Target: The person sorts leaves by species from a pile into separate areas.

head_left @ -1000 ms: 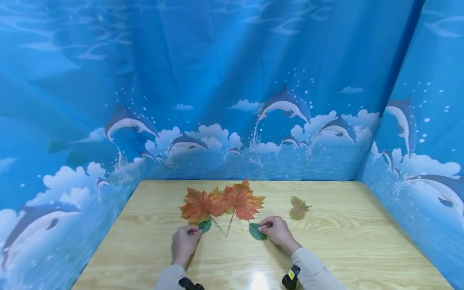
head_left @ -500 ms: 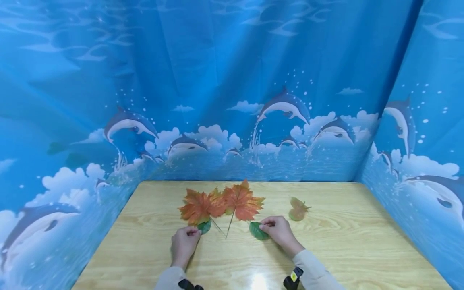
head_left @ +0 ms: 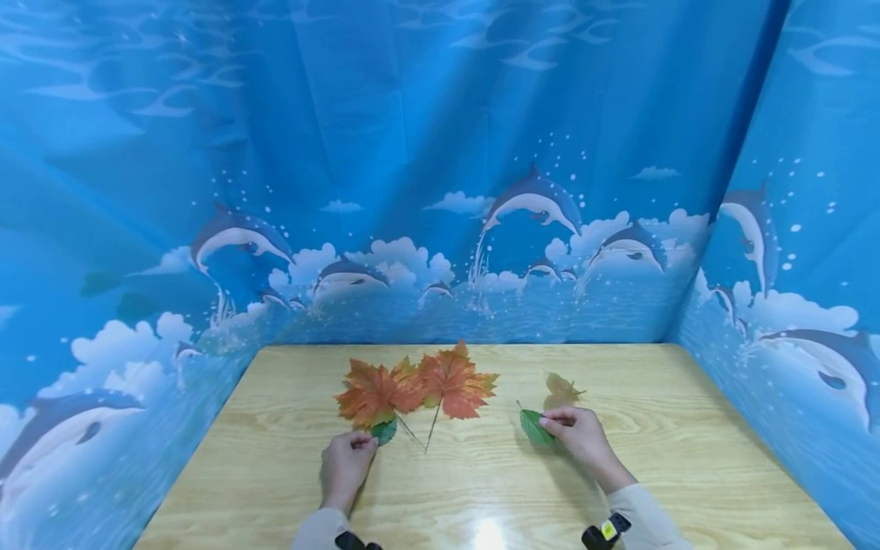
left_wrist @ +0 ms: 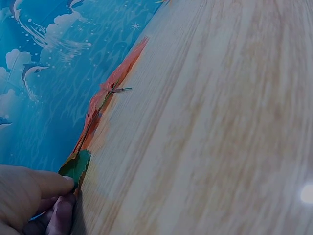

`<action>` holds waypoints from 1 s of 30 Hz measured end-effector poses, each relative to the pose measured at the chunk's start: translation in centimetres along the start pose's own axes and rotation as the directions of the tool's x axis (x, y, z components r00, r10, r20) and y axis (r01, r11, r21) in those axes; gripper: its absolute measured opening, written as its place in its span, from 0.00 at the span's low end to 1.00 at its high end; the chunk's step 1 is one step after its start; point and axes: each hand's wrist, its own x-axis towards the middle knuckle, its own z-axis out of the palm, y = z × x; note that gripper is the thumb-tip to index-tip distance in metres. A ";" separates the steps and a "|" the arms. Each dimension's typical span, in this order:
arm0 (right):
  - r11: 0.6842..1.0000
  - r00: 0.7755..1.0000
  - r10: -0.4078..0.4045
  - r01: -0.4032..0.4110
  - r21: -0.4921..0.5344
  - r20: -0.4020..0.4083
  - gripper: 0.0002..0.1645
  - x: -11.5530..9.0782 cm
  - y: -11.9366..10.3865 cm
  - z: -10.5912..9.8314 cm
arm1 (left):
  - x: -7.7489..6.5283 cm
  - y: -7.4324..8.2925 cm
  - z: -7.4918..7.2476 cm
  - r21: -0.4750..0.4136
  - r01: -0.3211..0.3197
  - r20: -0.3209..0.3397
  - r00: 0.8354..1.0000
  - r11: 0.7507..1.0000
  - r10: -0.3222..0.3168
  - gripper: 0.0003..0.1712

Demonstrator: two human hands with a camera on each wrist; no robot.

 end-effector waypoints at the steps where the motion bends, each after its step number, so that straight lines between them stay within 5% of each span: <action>1: 1.000 1.000 0.011 -0.011 -0.001 0.002 0.09 -0.1 0.4 -0.5 | 0.0 0.0 0.0 0.001 0.000 0.000 1.000 1.000 0.000 0.06; 6: 0.998 0.997 0.063 -0.063 -0.020 0.032 0.10 -0.3 2.3 -2.4 | -0.2 0.0 -0.1 -0.004 -0.019 -0.015 1.000 1.000 0.019 0.06; 15: 0.981 0.999 0.008 0.000 -0.194 0.041 0.09 -0.3 5.5 -3.5 | -0.4 0.1 -0.1 0.004 -0.016 -0.030 0.999 1.000 0.017 0.05; 20: 0.971 0.999 -0.035 0.044 -0.233 0.039 0.07 -0.2 5.6 -3.4 | -0.3 0.1 0.0 -0.006 -0.022 -0.020 1.000 1.000 0.022 0.05; 30: 0.971 0.999 0.004 0.008 -0.239 0.049 0.08 -0.4 5.0 -3.5 | -0.3 0.0 0.0 -0.012 -0.029 -0.035 0.999 1.000 0.029 0.04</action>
